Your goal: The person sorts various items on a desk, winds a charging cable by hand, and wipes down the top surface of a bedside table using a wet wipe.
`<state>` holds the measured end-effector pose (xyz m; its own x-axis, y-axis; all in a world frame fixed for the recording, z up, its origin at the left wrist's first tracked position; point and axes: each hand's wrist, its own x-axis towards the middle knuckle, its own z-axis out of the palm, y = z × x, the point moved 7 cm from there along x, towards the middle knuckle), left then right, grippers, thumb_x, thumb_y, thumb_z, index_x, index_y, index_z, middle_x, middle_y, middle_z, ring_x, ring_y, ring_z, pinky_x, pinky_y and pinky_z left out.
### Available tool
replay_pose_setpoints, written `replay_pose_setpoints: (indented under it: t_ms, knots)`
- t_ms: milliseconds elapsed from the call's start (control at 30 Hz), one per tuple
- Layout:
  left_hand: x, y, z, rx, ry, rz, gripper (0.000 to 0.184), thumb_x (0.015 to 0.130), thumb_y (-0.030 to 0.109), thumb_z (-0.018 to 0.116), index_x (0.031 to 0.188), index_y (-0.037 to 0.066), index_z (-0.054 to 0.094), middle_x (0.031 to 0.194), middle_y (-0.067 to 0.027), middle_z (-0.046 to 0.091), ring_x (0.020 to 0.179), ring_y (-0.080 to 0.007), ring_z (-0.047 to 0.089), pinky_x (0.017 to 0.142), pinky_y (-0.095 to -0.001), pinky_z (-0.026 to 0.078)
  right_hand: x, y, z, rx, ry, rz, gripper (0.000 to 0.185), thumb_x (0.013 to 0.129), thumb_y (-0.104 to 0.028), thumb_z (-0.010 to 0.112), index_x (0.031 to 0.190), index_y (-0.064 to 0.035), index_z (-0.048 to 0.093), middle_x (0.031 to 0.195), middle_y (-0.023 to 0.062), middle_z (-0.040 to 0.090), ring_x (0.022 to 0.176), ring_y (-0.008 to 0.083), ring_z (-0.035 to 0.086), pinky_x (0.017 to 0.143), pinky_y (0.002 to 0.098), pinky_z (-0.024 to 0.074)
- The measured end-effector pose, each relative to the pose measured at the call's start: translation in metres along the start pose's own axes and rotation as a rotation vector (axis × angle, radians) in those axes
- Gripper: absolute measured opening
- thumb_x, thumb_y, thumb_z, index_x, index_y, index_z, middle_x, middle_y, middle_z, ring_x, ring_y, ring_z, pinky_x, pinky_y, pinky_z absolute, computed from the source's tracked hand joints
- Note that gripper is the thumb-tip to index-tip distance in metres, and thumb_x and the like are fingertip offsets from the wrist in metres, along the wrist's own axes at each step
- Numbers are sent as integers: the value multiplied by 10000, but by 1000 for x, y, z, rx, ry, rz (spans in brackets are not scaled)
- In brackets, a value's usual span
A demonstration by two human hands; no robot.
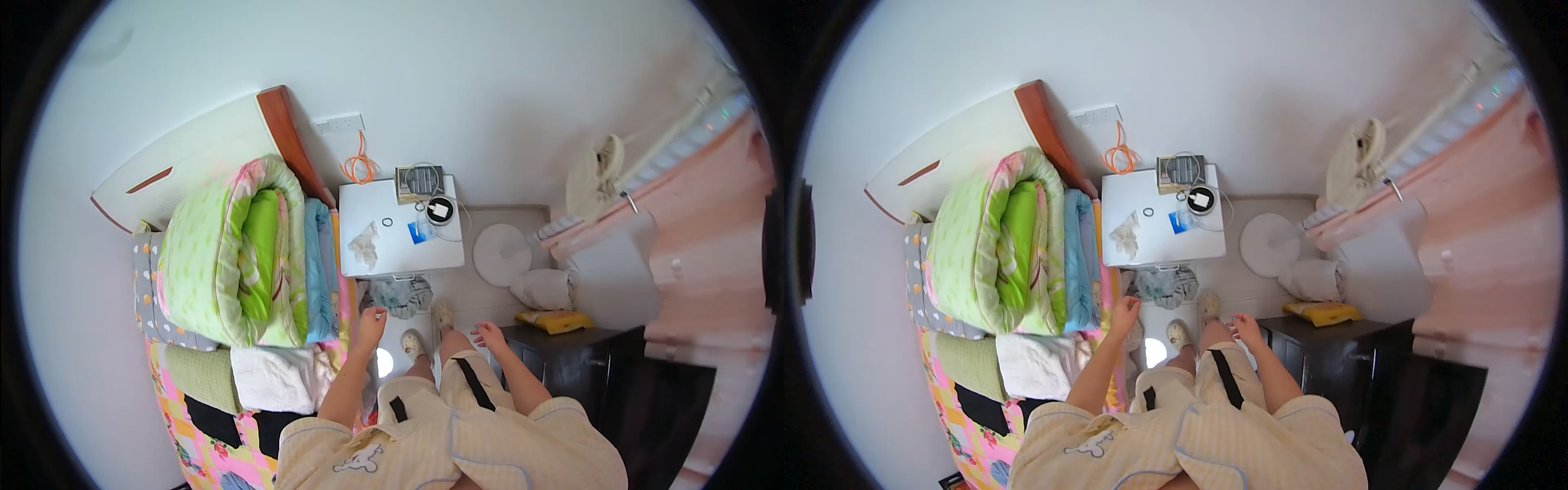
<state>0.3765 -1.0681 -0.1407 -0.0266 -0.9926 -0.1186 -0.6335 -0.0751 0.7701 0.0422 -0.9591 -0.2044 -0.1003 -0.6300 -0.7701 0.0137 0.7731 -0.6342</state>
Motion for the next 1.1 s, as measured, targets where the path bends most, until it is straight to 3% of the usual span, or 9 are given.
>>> replay_pose_setpoints:
  t_ms: [167,433,500,600,700,900,967,1000,1100]
  knots:
    - [84,-55,23,-126,43,-267,168,761,179,536,832,33,580,775,-154,580,707,-299,569,639,-371,450,75,-63,-1,176,191,-51,468,833,-165,427,1250,-101,224,993,100,524,716,164,538,605,270,446]
    - [287,-76,89,18,219,-324,335,733,207,569,921,-68,529,895,-233,545,853,-342,517,751,-396,411,330,-203,-13,-100,216,-420,339,845,-164,412,1160,-41,444,753,16,502,672,82,458,580,210,391]
    - [333,-87,109,-98,410,-346,534,736,202,576,1128,-101,379,965,-241,489,924,-347,468,823,-394,371,388,-228,-5,-129,255,-456,351,814,-133,424,1144,-25,472,755,24,528,678,81,462,601,211,391]
    - [392,-73,129,103,363,-429,578,754,294,558,1145,-93,379,997,-257,486,949,-371,457,847,-415,356,464,-243,7,-56,245,-423,381,760,-94,449,1130,-7,482,892,98,587,746,121,510,671,246,408]
    - [442,-94,173,312,88,-313,546,758,400,537,1051,-57,477,1042,-256,471,971,-391,441,839,-465,344,467,-284,28,-542,210,-310,393,751,-94,456,1134,-6,482,1035,148,555,813,170,522,715,277,413]
    - [441,-79,177,191,137,-392,445,780,306,564,1040,-37,451,1037,-200,486,951,-305,471,831,-416,362,475,-270,47,-184,73,-225,316,766,-83,505,1062,-3,432,1000,115,526,874,185,508,786,275,391]
    - [421,-75,178,-672,136,-542,439,794,219,572,1100,-15,360,1005,-142,489,902,-204,483,803,-329,386,458,-280,52,-87,-1,-262,315,757,-46,517,1053,-16,415,988,103,518,891,178,502,805,277,385]
    - [416,-75,173,-729,82,-549,462,808,145,556,1145,9,273,967,-106,485,860,-152,472,773,-262,391,450,-286,56,11,-74,-305,324,748,-10,530,1043,-29,398,976,90,510,908,171,495,823,279,378]
    - [400,-62,144,-867,149,-346,563,727,-34,585,1177,44,256,1093,-121,428,980,-190,449,840,-293,389,429,-307,64,94,-162,-465,454,659,117,555,1065,-26,409,1075,113,490,992,210,492,853,290,398]
